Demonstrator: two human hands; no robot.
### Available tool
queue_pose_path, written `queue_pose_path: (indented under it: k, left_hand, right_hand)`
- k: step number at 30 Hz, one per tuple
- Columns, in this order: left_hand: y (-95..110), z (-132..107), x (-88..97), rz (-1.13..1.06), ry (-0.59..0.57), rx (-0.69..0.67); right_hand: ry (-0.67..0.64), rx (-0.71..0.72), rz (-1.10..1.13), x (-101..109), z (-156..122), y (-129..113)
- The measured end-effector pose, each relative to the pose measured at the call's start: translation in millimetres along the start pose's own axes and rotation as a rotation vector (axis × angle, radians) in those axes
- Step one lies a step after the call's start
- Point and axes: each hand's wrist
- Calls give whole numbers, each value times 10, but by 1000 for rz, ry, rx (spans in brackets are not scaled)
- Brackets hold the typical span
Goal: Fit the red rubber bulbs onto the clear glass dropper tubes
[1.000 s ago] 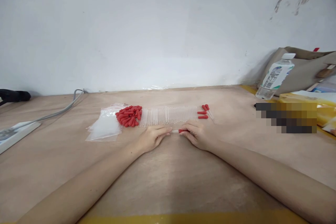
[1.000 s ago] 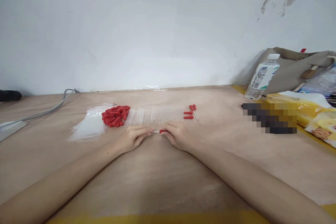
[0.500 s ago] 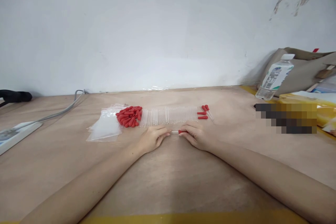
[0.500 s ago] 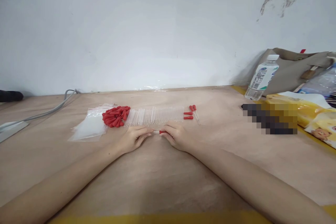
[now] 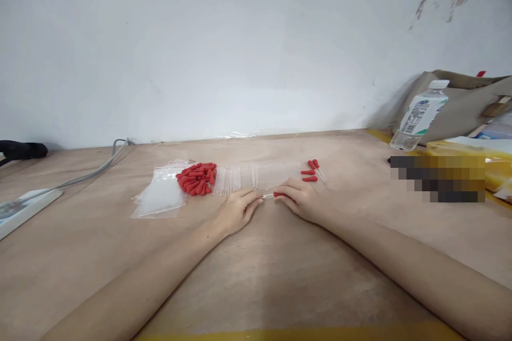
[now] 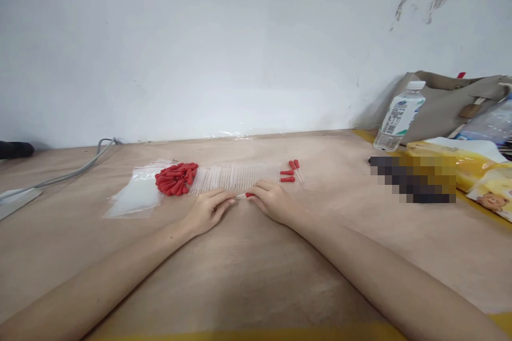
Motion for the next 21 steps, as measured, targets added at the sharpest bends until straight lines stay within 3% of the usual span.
queue_pose_path:
  k: [6, 21]
  left_hand:
    - [-41, -30, 17, -70, -2, 38]
    - [-38, -49, 15, -27, -15, -40]
  right_hand:
    - [-32, -158, 133, 89, -5, -23]
    - [-115, -83, 79, 102, 36, -126]
Point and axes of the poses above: each hand's wrist, its own z-axis towards the middle knuckle, its own x-axis out of the back of the hand, y = z × x, and after that the axes turned 14 degrees about z, right-handed
